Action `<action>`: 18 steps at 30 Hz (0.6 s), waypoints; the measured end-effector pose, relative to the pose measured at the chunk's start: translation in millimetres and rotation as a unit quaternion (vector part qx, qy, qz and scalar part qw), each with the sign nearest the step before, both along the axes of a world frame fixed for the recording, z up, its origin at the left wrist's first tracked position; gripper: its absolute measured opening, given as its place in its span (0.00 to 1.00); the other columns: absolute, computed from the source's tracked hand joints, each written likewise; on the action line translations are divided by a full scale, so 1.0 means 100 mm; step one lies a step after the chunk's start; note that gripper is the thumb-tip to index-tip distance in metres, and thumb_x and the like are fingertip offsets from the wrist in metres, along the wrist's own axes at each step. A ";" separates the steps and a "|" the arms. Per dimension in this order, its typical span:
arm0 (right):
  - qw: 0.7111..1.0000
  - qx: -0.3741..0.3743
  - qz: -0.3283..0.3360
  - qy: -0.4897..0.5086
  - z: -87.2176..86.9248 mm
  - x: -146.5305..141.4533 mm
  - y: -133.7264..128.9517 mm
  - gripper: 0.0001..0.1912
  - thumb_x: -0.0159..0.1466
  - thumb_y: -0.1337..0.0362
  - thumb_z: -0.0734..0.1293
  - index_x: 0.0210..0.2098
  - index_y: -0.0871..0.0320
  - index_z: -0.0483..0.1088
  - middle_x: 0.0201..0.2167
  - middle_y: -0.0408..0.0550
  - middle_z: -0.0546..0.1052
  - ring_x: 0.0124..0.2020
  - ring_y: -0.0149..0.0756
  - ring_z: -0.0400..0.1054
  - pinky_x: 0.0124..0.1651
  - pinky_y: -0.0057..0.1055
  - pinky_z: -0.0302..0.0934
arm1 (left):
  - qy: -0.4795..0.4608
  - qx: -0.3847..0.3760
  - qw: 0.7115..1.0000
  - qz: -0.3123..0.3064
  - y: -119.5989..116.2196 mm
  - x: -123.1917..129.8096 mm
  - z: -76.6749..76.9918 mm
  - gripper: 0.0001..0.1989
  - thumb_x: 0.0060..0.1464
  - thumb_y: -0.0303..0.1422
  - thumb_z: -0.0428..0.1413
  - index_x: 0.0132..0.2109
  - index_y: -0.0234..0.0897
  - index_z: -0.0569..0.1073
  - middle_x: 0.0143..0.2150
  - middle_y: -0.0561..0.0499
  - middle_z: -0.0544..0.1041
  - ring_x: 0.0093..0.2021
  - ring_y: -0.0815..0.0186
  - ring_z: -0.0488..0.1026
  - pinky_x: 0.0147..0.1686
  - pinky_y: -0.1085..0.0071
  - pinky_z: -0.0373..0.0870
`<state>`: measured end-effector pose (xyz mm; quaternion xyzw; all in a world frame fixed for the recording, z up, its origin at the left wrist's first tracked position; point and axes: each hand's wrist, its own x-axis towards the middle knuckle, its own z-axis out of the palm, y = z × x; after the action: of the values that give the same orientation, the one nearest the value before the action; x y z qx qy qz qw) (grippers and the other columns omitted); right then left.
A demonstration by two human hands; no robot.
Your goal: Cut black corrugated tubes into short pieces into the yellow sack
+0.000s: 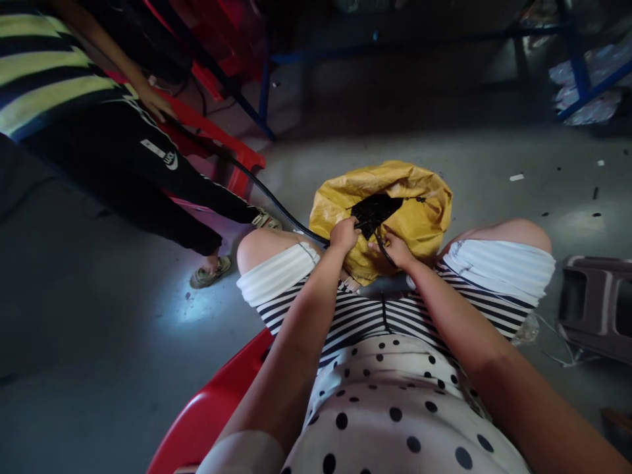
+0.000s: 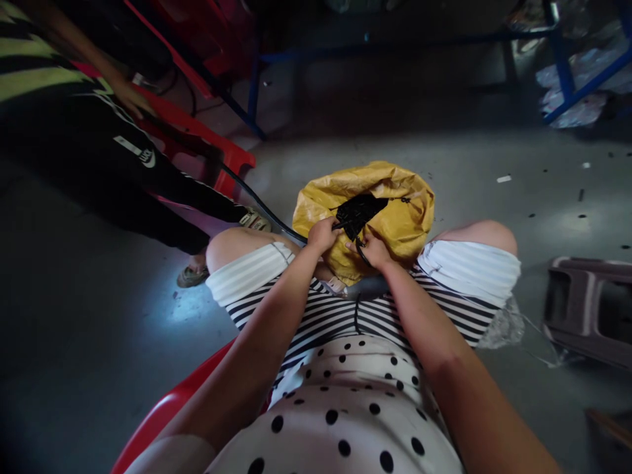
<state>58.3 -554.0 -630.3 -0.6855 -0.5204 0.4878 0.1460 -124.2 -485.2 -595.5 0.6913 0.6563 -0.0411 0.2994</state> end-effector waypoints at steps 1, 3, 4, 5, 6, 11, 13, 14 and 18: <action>1.000 -0.004 -0.001 0.008 0.01 0.00 0.00 0.27 0.56 0.36 0.69 0.32 0.53 0.64 0.24 0.41 0.69 0.27 0.36 0.64 0.33 0.32 0.57 | -0.003 0.001 1.000 0.002 0.00 0.00 0.00 0.15 0.62 0.33 0.58 0.55 0.42 0.78 0.56 0.43 0.81 0.56 0.54 0.77 0.53 0.64 0.71; 1.000 -0.011 -0.001 0.018 0.03 -0.01 0.01 0.27 0.56 0.36 0.69 0.33 0.53 0.65 0.24 0.41 0.69 0.27 0.37 0.64 0.34 0.32 0.58 | -0.012 -0.001 1.000 0.000 0.01 0.00 0.01 0.15 0.62 0.32 0.59 0.55 0.42 0.78 0.55 0.44 0.81 0.57 0.55 0.77 0.53 0.65 0.71; 1.000 -0.012 -0.002 0.018 0.04 0.00 0.01 0.27 0.56 0.36 0.69 0.33 0.53 0.65 0.24 0.41 0.69 0.28 0.37 0.65 0.35 0.33 0.58 | -0.019 -0.004 1.000 -0.002 0.01 0.00 0.01 0.15 0.62 0.32 0.59 0.55 0.43 0.78 0.55 0.45 0.82 0.57 0.56 0.77 0.54 0.65 0.70; 1.000 -0.014 -0.002 0.015 0.04 0.00 0.02 0.27 0.56 0.36 0.69 0.33 0.53 0.64 0.25 0.41 0.69 0.28 0.38 0.65 0.35 0.33 0.59 | -0.026 -0.009 1.000 -0.004 0.01 0.00 0.00 0.14 0.62 0.32 0.59 0.54 0.43 0.78 0.55 0.45 0.82 0.57 0.56 0.77 0.54 0.66 0.70; 1.000 -0.014 -0.004 0.010 0.03 0.00 0.02 0.27 0.56 0.36 0.69 0.33 0.53 0.64 0.25 0.41 0.69 0.28 0.38 0.65 0.36 0.34 0.59 | -0.035 -0.014 0.999 -0.006 0.01 0.01 -0.01 0.14 0.62 0.32 0.59 0.54 0.43 0.79 0.55 0.45 0.82 0.57 0.57 0.77 0.55 0.66 0.70; 1.000 -0.003 -0.012 0.003 -0.02 0.03 0.03 0.27 0.57 0.36 0.69 0.34 0.52 0.63 0.29 0.44 0.71 0.31 0.40 0.66 0.39 0.35 0.61 | -0.098 -0.048 0.994 -0.024 0.02 0.01 -0.10 0.16 0.62 0.30 0.58 0.56 0.39 0.79 0.56 0.45 0.81 0.57 0.59 0.77 0.58 0.67 0.69; 1.000 0.009 -0.010 -0.001 -0.03 0.03 0.04 0.26 0.57 0.36 0.69 0.34 0.53 0.63 0.31 0.45 0.72 0.33 0.40 0.67 0.41 0.36 0.62 | -0.117 -0.057 0.991 -0.035 0.03 0.02 -0.12 0.16 0.63 0.29 0.57 0.57 0.37 0.78 0.56 0.44 0.81 0.57 0.59 0.77 0.58 0.68 0.69; 1.000 0.015 -0.008 -0.006 -0.03 0.03 0.05 0.26 0.57 0.36 0.69 0.34 0.53 0.63 0.31 0.46 0.72 0.33 0.40 0.67 0.41 0.36 0.62 | -0.120 -0.059 0.990 -0.039 0.03 0.03 -0.13 0.16 0.63 0.29 0.57 0.57 0.36 0.78 0.56 0.43 0.81 0.56 0.59 0.77 0.58 0.67 0.70; 0.999 0.043 -0.002 -0.004 0.00 0.03 0.08 0.28 0.58 0.35 0.68 0.32 0.53 0.62 0.28 0.46 0.71 0.33 0.40 0.66 0.42 0.35 0.62 | -0.107 -0.037 0.993 -0.010 0.03 0.02 -0.07 0.15 0.63 0.29 0.56 0.55 0.36 0.78 0.55 0.42 0.81 0.56 0.57 0.77 0.57 0.66 0.70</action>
<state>61.2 -545.6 -630.4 -0.6818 -0.5402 0.4614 0.1745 -122.6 -481.7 -602.3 0.6868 0.6113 0.0058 0.3931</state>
